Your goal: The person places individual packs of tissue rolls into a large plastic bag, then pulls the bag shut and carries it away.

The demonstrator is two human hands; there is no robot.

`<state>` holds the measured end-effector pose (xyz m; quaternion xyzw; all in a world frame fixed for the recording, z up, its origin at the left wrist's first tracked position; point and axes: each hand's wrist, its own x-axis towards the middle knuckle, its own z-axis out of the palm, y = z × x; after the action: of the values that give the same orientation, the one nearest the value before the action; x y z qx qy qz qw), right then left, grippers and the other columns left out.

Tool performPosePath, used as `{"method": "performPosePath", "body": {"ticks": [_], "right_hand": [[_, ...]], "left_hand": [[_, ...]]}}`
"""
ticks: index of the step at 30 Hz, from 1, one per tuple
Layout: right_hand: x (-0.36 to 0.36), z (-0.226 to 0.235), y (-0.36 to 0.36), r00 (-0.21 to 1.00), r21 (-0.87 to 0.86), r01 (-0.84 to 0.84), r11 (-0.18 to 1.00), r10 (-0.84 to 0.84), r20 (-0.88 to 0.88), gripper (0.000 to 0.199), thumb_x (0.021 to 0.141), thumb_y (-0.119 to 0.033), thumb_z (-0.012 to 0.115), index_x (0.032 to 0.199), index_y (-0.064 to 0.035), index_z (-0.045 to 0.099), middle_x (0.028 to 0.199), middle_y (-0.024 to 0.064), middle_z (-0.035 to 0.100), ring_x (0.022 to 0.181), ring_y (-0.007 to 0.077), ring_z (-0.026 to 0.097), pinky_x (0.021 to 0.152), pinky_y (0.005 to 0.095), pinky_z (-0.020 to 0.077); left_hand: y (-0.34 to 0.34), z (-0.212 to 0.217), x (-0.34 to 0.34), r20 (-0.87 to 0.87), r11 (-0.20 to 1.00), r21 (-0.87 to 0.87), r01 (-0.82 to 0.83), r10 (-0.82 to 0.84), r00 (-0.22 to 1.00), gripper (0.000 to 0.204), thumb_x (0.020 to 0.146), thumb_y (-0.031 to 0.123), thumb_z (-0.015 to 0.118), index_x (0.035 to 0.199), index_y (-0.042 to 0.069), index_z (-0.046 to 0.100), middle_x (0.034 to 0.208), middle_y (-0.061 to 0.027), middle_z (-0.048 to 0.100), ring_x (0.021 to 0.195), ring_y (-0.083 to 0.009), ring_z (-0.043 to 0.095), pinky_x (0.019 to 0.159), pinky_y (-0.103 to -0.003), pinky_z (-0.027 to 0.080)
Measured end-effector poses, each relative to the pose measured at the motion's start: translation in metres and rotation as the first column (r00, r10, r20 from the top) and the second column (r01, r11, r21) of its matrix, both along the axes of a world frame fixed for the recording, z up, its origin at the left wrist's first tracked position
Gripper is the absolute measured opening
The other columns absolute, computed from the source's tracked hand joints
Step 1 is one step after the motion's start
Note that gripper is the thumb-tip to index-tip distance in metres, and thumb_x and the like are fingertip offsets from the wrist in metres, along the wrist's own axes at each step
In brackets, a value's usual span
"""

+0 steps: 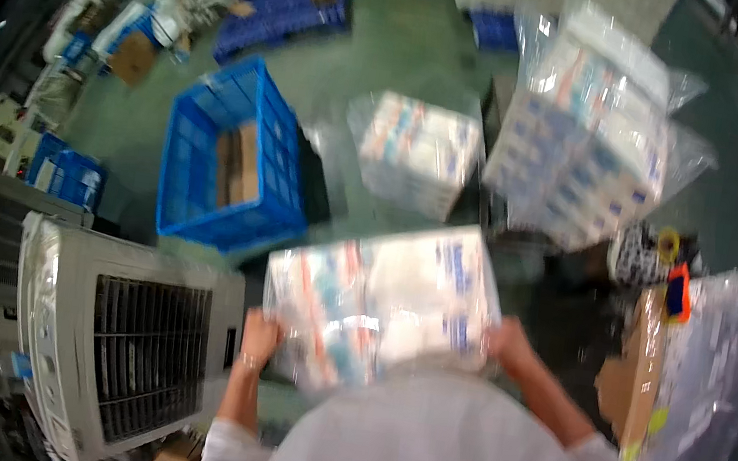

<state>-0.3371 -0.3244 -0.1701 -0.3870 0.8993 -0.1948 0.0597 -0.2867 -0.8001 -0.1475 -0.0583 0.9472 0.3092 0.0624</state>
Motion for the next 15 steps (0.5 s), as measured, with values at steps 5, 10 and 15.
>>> {"method": "performPosePath", "body": {"ticks": [5,10,15], "right_hand": [[-0.055,-0.087,-0.035,0.387,-0.105,0.837,0.537,-0.446,0.807,0.008,0.065,-0.011,0.057,0.067,-0.0037,0.059,0.067,0.0137,0.058,0.061,0.0288,0.055,0.059,0.0378,0.0438],[-0.132,-0.142,-0.079,0.866,0.378,0.367,0.85,-0.46,0.196,0.009,0.067,-0.012,0.054,0.063,-0.0079,0.061,0.068,0.0118,0.06,0.07,0.027,0.059,0.063,0.038,0.0453],[-0.185,-0.192,-0.108,0.943,0.691,-0.01,0.723,-0.223,0.247,0.008,0.064,-0.013,0.056,0.068,-0.0112,0.062,0.074,0.0079,0.062,0.07,0.0258,0.059,0.065,0.0373,0.0449]], "left_hand": [[0.005,-0.033,-0.161,0.303,0.821,0.451,-0.35,0.228,0.925,0.019,0.066,0.0,0.044,0.049,0.0,0.052,0.045,-0.0069,0.05,0.041,-0.0165,0.048,0.04,-0.029,0.037],[-0.038,-0.14,-0.275,0.446,0.861,0.413,-0.296,0.092,0.891,0.022,0.071,-0.001,0.041,0.052,-0.001,0.053,0.048,-0.0071,0.051,0.04,-0.0156,0.047,0.04,-0.028,0.036],[-0.1,-0.273,-0.356,0.423,0.821,-0.096,0.563,-0.478,0.769,0.013,0.069,0.009,0.054,0.061,0.007,0.064,0.068,-0.0069,0.064,0.064,-0.0177,0.06,0.056,-0.034,0.046]]}}
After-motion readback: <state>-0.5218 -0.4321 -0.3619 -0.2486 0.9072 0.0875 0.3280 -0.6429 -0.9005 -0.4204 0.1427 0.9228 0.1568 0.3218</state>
